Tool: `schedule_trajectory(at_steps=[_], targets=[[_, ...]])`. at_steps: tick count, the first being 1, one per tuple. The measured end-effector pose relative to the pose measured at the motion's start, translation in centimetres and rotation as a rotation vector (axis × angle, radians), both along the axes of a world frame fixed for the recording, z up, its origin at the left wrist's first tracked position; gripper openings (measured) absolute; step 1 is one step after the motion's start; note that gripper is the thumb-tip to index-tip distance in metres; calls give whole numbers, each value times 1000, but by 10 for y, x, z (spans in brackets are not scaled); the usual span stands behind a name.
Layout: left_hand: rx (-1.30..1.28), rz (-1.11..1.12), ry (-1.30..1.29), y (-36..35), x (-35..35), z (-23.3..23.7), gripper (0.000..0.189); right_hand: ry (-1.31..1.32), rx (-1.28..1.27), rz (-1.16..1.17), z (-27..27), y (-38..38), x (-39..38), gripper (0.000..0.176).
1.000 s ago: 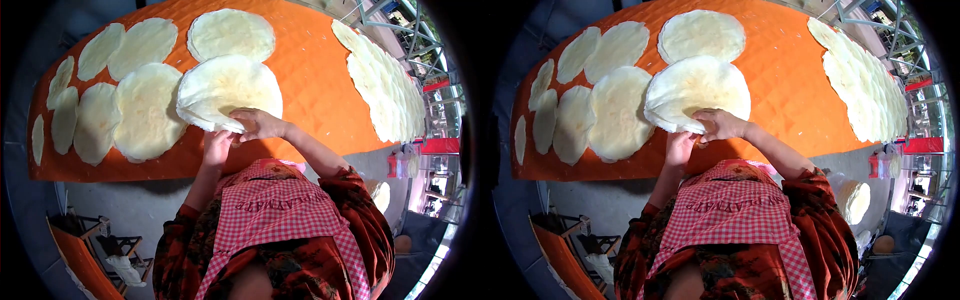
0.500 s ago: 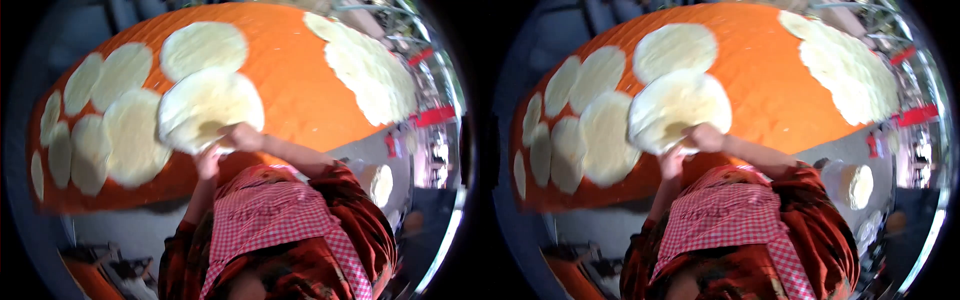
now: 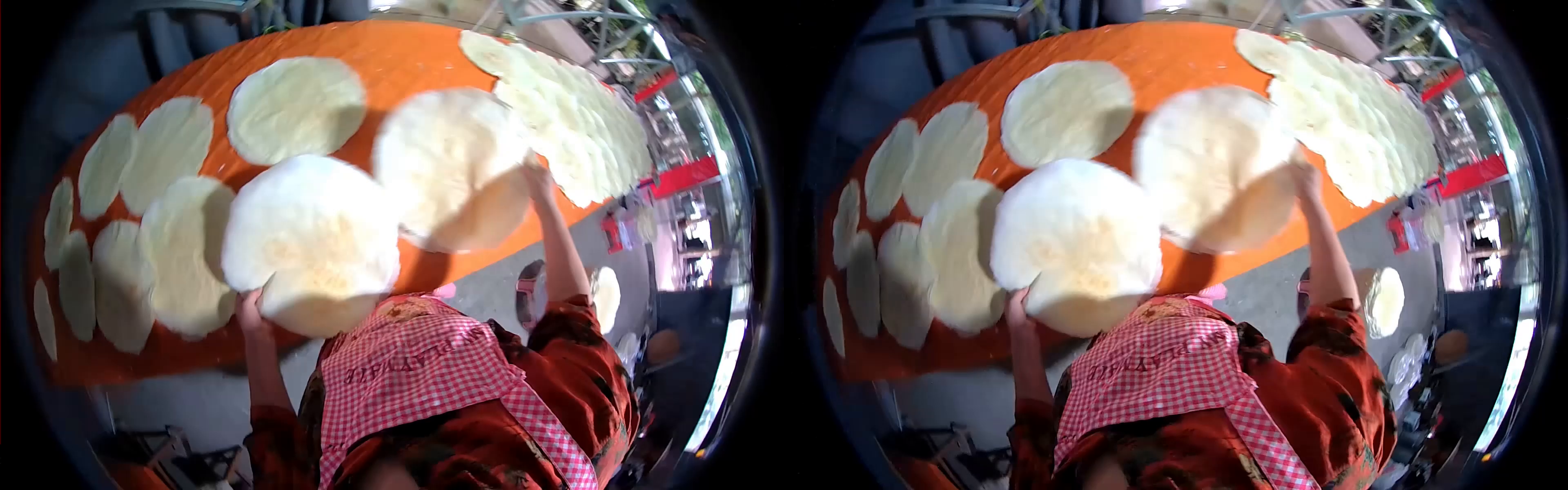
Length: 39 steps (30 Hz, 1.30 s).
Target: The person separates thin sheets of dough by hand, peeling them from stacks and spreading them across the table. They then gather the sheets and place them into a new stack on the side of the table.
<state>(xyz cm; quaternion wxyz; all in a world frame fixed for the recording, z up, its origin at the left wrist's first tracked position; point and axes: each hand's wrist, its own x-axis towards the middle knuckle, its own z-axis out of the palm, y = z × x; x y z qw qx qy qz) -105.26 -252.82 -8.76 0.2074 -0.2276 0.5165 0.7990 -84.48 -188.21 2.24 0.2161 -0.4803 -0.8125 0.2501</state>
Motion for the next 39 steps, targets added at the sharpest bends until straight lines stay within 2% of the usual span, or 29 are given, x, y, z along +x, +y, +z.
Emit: schedule_trajectory(at_steps=[1,2,3,4,5,6,7,8,9,10,11,12,13,14,15,16,17,18,19,20,23,27,28,29,31,33,35,37,39], targets=[[-23,0,-75,-9,-2,-17,50,-30,-138,-32,-14,17,31,34],[209,21,-112,-14,0,-11,48,-255,-237,-183,-19,16,45,38],[455,42,-137,-8,1,-6,46,-394,119,-227,-36,8,62,47],[570,-81,-86,-8,4,6,45,-419,454,-228,-52,-4,67,51],[721,-226,-89,-15,6,-10,49,-283,491,-122,-41,-35,45,47],[531,-245,-97,-14,13,-4,50,-62,413,115,-43,-65,23,45],[339,-269,-110,-6,22,5,51,-42,281,204,3,-151,-18,42],[326,-306,-41,3,25,14,52,14,-54,445,-56,-155,-28,43],[315,-345,29,14,27,24,53,158,-659,588,-28,-241,-58,50],[308,-384,98,26,28,35,54,-132,-770,779,-2,-305,-76,62],[363,-390,31,37,28,52,57,-197,-587,1040,30,-357,-91,79],[326,-382,49,47,27,65,56,-224,-578,1172,48,-391,-102,87],[291,-377,70,57,26,76,55,-340,-339,1201,33,-417,-109,91],[251,-396,140,67,26,86,51,-246,-247,1172,24,-432,-117,72],[211,-414,207,75,26,92,47,-255,-242,1155,17,-429,-122,65],[283,-411,220,80,25,94,41,-265,-236,1137,9,-421,-133,57],[316,-394,172,83,24,101,44,-275,-227,1119,3,-413,-143,50],[334,-396,144,82,23,101,44,-126,-399,1076,6,-402,-146,29],[353,-403,117,83,22,101,44,-82,-515,1027,14,-390,-152,21],[289,-371,147,84,23,98,44,-35,-460,1087,11,-376,-160,18],[149,-248,228,91,24,77,42,-33,-341,1196,47,-318,-199,18],[6,-99,270,90,12,52,24,83,-421,858,152,-207,-228,24],[-62,-120,388,89,8,34,22,266,-481,704,178,-192,-220,28],[-135,-132,505,93,2,16,21,306,-617,589,192,-131,-219,28],[-493,-210,718,97,-6,3,16,420,-580,605,163,-59,-206,28],[-828,-293,967,101,-11,-13,12,304,-412,571,106,29,-194,34],[-1134,-410,1265,96,-13,-29,11,346,-653,190,55,62,-185,37],[-1196,-487,1258,102,-12,-20,9,81,33,-144,-62,120,-175,43],[-1250,-484,1264,104,-13,-20,10,-20,389,-177,-66,34,-179,45]])
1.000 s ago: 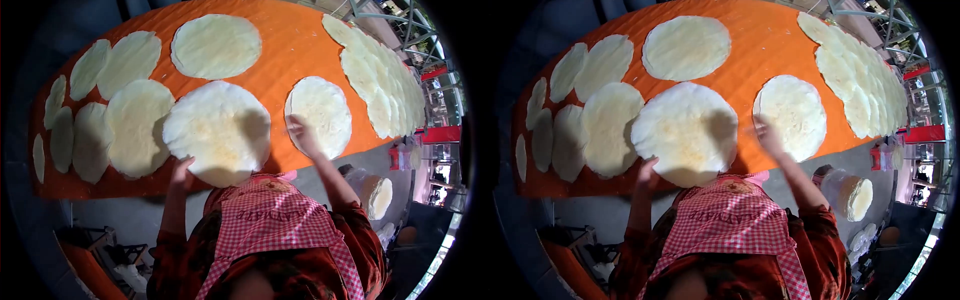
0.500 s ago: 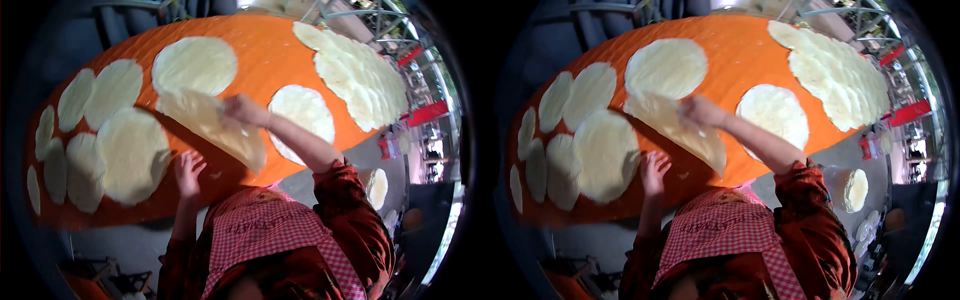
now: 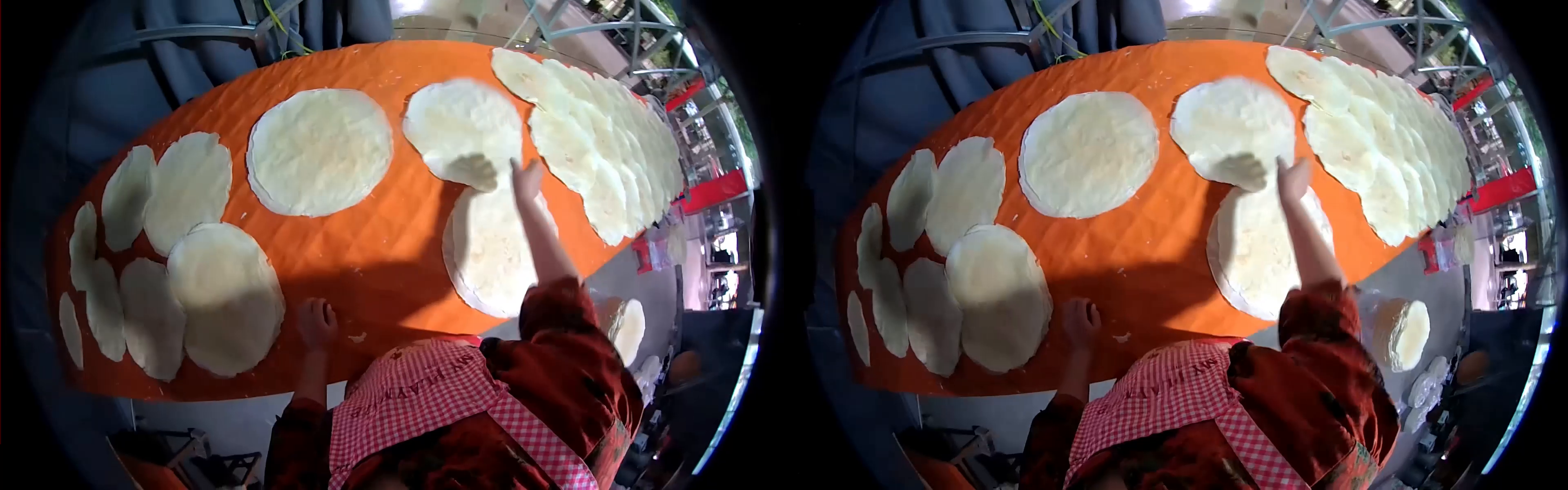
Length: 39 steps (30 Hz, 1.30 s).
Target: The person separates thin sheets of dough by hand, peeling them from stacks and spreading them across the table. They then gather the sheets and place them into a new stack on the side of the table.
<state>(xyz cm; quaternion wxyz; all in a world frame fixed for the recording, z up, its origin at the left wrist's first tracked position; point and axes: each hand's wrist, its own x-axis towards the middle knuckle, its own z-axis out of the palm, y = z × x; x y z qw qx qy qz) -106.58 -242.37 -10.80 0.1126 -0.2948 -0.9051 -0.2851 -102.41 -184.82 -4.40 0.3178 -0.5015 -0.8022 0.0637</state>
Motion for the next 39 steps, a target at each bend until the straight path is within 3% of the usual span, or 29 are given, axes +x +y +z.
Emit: schedule_trajectory(at_steps=[1,2,3,4,6,7,10,12,14,16,17,18,19,21,24,26,27,29,30,33,34,36,39], targets=[[-5,16,-10,4,-4,-2,11,172,-189,187,-39,-18,-17,42],[-16,31,-29,4,-4,-3,11,257,-596,553,-84,-42,-35,35],[-35,38,-51,1,0,-3,12,360,-902,588,-83,-109,-67,36],[-50,24,-63,0,1,-3,12,381,-1191,588,-26,-178,-91,33],[-69,-4,-68,2,-5,-1,11,550,-1521,467,-31,-227,-145,34],[-68,-1,-62,3,-7,-1,11,509,-1397,438,-32,-240,-162,32],[-43,1,-69,4,-4,-2,11,669,-1568,248,-12,-249,-181,26],[-3,-9,-85,3,-7,2,11,620,-1630,175,-18,-241,-194,18],[17,7,-90,2,-7,3,11,401,-1611,339,-40,-225,-210,16],[29,2,-87,-1,-5,3,12,567,-1474,423,-24,-231,-233,23],[33,-10,-75,-1,-7,4,13,702,-1262,536,1,-237,-251,29],[37,-27,-63,-3,-9,4,13,664,-1138,613,28,-234,-273,22],[67,-29,-83,-3,-10,4,13,443,-928,722,63,-230,-292,20],[125,-31,-136,-7,-6,-2,13,288,-630,961,155,-263,-298,22],[293,-194,-429,-26,-20,-8,19,108,-218,1144,254,-351,-266,23],[1009,-74,-1082,-49,-39,31,32,-124,-138,1201,275,-416,-225,23],[1373,-3,-1392,-67,-50,56,39,-202,72,1240,254,-440,-211,16],[1637,-84,-1428,-108,-67,102,52,-228,154,1270,198,-491,-171,18],[1769,-121,-1446,-125,-70,110,58,-360,29,1255,172,-513,-149,22],[1794,-396,-1468,-153,-73,81,68,-631,-247,1409,99,-558,-97,45],[1899,-404,-1668,-158,-75,59,66,-651,-324,1434,79,-567,-84,55],[1702,-30,-1560,-159,-64,36,67,-647,-437,1436,42,-575,-72,72],[1775,-109,-1650,-165,-63,38,68,-646,-506,1346,30,-586,-67,94]])
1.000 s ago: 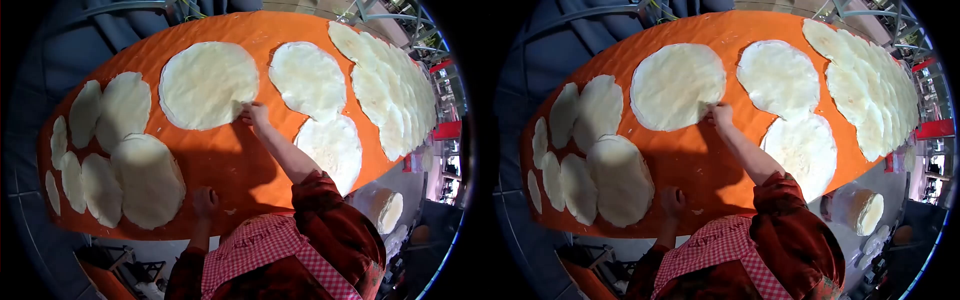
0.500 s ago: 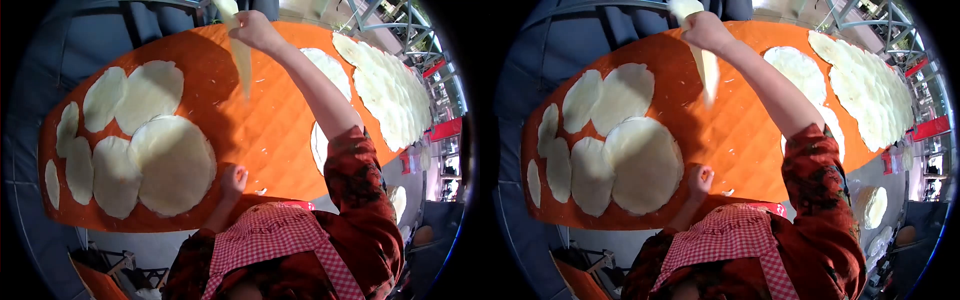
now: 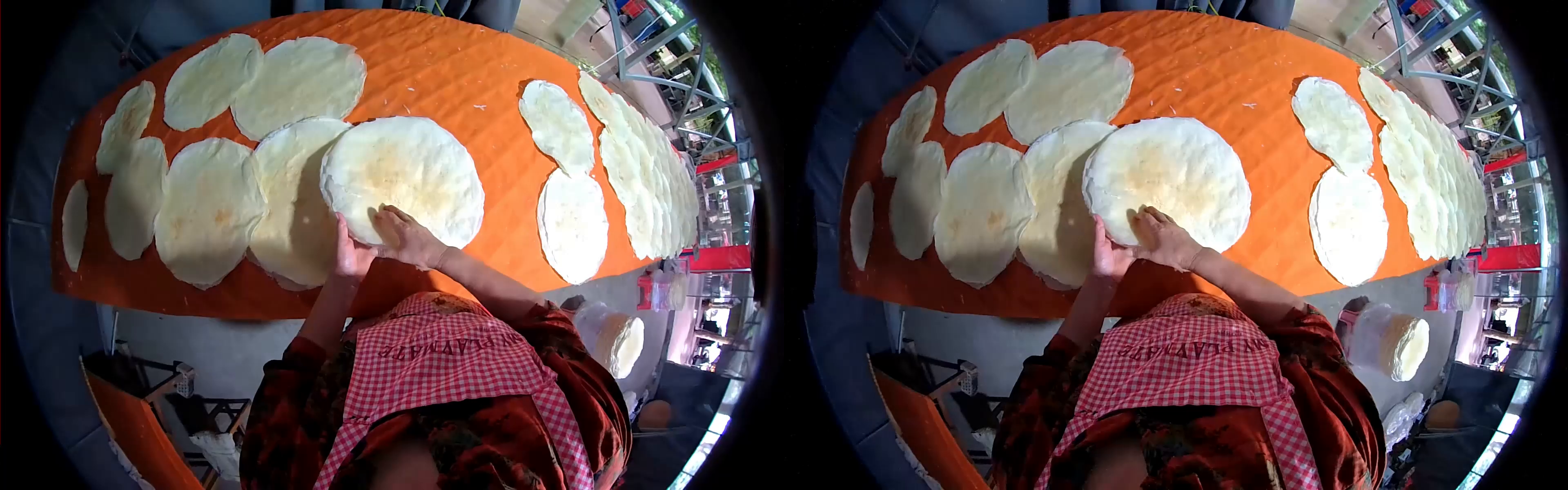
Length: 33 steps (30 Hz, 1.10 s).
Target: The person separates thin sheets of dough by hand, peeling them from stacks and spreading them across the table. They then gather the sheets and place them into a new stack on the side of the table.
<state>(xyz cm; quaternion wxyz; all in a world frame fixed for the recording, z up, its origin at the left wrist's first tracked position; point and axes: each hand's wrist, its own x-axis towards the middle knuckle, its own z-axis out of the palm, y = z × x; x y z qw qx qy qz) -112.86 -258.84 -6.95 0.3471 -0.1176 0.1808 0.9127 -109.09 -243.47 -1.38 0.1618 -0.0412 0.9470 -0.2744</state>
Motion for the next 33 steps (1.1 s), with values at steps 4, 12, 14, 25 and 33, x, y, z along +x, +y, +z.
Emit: schedule_trajectory(at_steps=[4,12,14,25,33], targets=[[85,-91,29,-3,-2,4,70,-136,-141,-127,23,-6,-6,92],[-103,-89,62,0,-12,17,62,177,68,-38,19,-18,6,83],[-74,-104,61,-1,-13,21,57,42,5,-36,30,-13,1,83],[-333,-96,213,8,-30,20,58,132,-38,-115,30,-21,4,65],[-411,-63,-24,-4,-55,5,38,106,-74,92,18,8,23,65]])
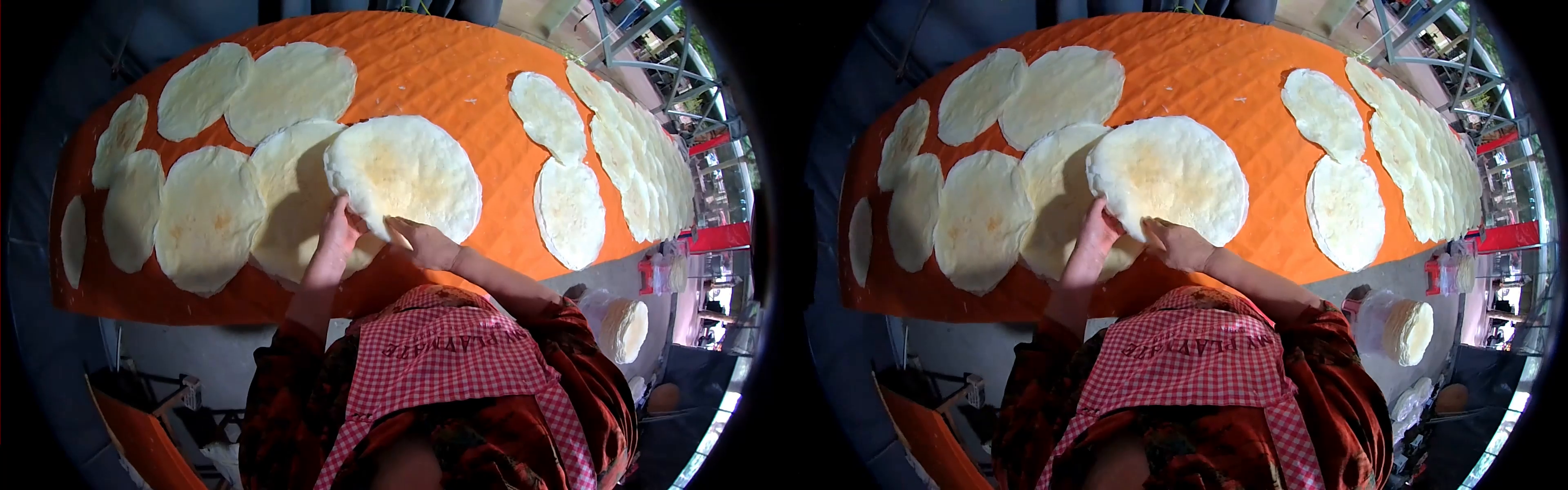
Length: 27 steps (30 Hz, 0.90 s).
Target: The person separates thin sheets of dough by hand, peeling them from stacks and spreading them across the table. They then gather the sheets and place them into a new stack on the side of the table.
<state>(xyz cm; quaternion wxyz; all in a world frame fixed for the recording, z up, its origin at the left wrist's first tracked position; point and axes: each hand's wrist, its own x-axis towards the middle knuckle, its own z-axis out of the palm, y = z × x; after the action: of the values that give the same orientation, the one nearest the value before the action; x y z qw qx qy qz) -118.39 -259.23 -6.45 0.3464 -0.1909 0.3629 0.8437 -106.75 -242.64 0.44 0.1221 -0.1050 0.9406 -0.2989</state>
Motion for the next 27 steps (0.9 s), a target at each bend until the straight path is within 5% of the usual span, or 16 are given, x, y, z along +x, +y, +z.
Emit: schedule_trajectory(at_steps=[1,5,8,10,13,15,16,18,20,23,24,27], targets=[[-47,11,66,1,3,-6,33,-1,61,-55,-6,1,0,73],[-163,-60,299,25,27,37,13,-176,-609,-537,18,-4,-35,96],[-157,-133,498,41,50,46,11,-192,-540,-662,23,-5,-40,64],[-154,-142,477,42,55,49,11,88,-360,-545,0,4,-34,45],[-167,-160,465,36,56,25,17,164,-199,-558,22,6,-29,32],[-60,-34,349,25,53,32,18,-22,-273,-544,-9,47,-41,28],[-8,30,293,17,48,34,19,-89,-752,-666,-42,85,-48,19],[-136,134,380,-11,32,11,18,-317,-841,-766,-3,151,-54,43],[-217,87,222,-39,27,-24,27,-359,-676,-733,-2,254,-62,31],[-293,100,274,-62,29,-92,30,53,-63,-609,32,354,-60,17],[-306,118,250,-64,32,-90,30,21,-391,-902,88,342,-52,18],[-294,145,167,-60,38,-64,32,130,-95,-800,172,314,-55,24]])
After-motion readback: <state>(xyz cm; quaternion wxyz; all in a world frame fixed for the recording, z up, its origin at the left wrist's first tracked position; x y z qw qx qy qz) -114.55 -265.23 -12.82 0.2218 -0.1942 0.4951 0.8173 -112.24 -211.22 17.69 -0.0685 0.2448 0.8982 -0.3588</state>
